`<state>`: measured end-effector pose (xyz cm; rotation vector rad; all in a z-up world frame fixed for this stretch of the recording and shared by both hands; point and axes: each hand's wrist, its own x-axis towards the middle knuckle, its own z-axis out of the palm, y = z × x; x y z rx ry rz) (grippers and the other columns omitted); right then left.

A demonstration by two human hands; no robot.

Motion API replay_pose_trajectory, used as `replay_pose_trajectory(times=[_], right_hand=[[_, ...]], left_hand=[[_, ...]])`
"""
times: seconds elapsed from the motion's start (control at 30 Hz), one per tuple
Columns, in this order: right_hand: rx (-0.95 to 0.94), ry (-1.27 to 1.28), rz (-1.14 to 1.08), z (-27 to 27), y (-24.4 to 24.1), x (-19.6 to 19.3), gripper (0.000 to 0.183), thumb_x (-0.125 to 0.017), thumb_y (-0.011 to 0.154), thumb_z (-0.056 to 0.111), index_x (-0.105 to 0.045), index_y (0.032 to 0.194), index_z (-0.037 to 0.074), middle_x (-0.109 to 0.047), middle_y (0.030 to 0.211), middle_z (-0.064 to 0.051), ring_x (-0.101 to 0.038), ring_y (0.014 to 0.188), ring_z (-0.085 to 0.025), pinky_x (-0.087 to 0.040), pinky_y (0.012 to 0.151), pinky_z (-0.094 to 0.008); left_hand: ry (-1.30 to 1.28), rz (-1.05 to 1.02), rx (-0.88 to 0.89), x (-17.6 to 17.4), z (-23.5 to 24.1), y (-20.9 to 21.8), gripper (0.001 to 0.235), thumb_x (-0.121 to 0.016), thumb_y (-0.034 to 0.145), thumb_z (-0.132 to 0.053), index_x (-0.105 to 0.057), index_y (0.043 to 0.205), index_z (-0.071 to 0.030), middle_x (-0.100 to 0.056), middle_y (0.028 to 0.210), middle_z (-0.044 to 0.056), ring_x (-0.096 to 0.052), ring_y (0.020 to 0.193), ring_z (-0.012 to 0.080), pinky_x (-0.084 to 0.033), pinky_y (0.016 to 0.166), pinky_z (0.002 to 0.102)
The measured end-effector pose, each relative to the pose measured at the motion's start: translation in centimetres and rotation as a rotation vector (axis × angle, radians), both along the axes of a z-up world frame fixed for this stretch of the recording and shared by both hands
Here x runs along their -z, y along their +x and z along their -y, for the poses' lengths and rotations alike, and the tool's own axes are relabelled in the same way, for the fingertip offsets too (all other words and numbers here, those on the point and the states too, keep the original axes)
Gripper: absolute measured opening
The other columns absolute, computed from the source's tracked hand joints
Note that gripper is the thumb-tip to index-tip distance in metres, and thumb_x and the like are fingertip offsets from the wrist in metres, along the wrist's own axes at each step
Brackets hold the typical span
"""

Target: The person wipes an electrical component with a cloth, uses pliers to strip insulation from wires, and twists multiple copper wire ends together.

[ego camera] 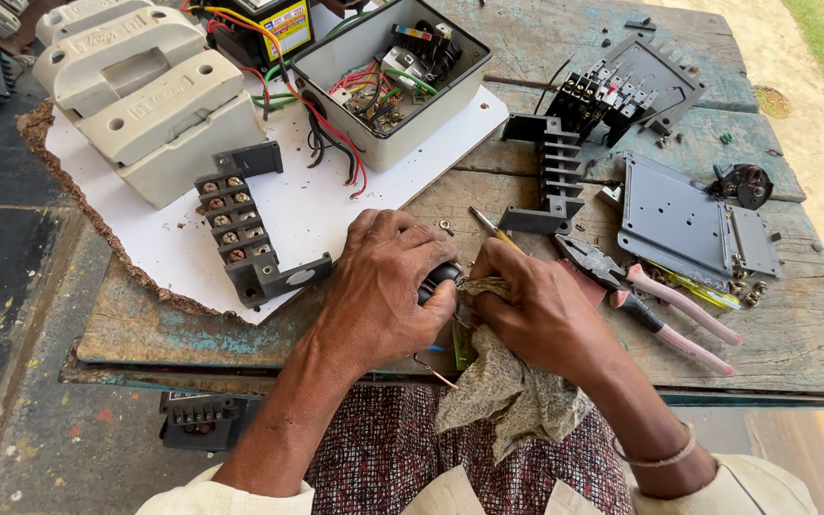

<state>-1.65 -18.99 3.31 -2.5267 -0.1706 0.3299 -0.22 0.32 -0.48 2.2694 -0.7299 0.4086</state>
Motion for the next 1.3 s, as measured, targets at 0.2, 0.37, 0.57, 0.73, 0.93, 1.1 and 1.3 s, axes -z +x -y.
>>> replay_pose_trajectory(times=[0.2,0.37,0.57,0.73,0.93,1.1,1.3], right_hand=[[0.056,-0.111,-0.089,3.2,-1.9,-2.6,0.019,-0.071,0.088,0.027,-0.064,0.099,0.012,-0.069,0.063,-0.009,-0.057,0.053,-0.018,-0.045,0.053,-0.041],[0.198,0.253,0.135,7.6,-4.0,-3.7,0.016,-0.068,0.096,0.018,-0.066,0.102,0.004,-0.064,0.078,-0.012,-0.054,0.065,-0.015,-0.042,0.054,-0.033],[0.449,0.980,-0.018,8.7,-6.9,-2.2,0.022,-0.055,0.105,0.014,-0.054,0.122,-0.001,-0.069,0.097,-0.014,-0.068,0.082,-0.018,-0.058,0.071,-0.034],[0.314,1.173,-0.104,7.7,-7.6,-2.8,0.041,-0.044,0.093,0.012,-0.051,0.129,-0.005,-0.067,0.102,-0.024,-0.069,0.090,-0.027,-0.057,0.085,-0.036],[0.418,0.849,0.071,8.0,-9.1,-4.9,0.048,-0.048,0.074,0.009,-0.048,0.121,-0.005,-0.065,0.106,-0.021,-0.067,0.098,-0.025,-0.056,0.092,-0.040],[0.477,0.765,0.116,9.4,-10.3,-3.7,0.040,-0.050,0.082,0.006,-0.054,0.120,-0.007,-0.067,0.105,-0.020,-0.066,0.097,-0.023,-0.054,0.090,-0.036],[0.473,0.690,0.145,8.8,-10.9,-3.1,0.032,-0.053,0.091,0.004,-0.062,0.119,-0.009,-0.069,0.104,-0.018,-0.065,0.095,-0.020,-0.053,0.088,-0.032]], left_hand=[[-0.067,0.034,0.002,0.5,-0.2,-0.1,0.031,-0.069,0.077,-0.019,-0.074,0.103,-0.003,-0.072,0.110,0.012,-0.059,0.113,0.0307,-0.035,0.111,0.050],[-0.027,0.017,0.017,0.5,-0.2,-0.2,0.027,-0.069,0.082,-0.017,-0.074,0.105,-0.004,-0.072,0.112,0.012,-0.059,0.117,0.0308,-0.036,0.111,0.049],[-0.050,0.029,0.112,-1.0,-2.6,-2.2,0.041,-0.061,0.074,-0.007,-0.072,0.114,-0.003,-0.068,0.131,0.013,-0.055,0.133,0.0329,-0.033,0.120,0.050],[0.054,-0.048,0.176,-1.8,-3.6,-3.7,0.048,-0.067,0.069,-0.013,-0.070,0.116,-0.002,-0.062,0.135,0.018,-0.048,0.138,0.0388,-0.028,0.119,0.054],[0.030,-0.064,0.141,-0.5,-3.5,-4.2,0.046,-0.073,0.082,-0.023,-0.068,0.124,-0.006,-0.058,0.142,0.019,-0.046,0.138,0.0397,-0.029,0.118,0.053],[-0.005,-0.027,0.107,-0.2,-2.8,-4.5,0.036,-0.070,0.084,-0.015,-0.069,0.120,-0.007,-0.060,0.136,0.015,-0.049,0.136,0.0360,-0.036,0.118,0.048],[0.018,0.003,0.117,-0.7,-1.9,-4.3,0.029,-0.070,0.085,-0.013,-0.071,0.112,-0.005,-0.061,0.131,0.012,-0.051,0.131,0.0332,-0.035,0.115,0.048]])
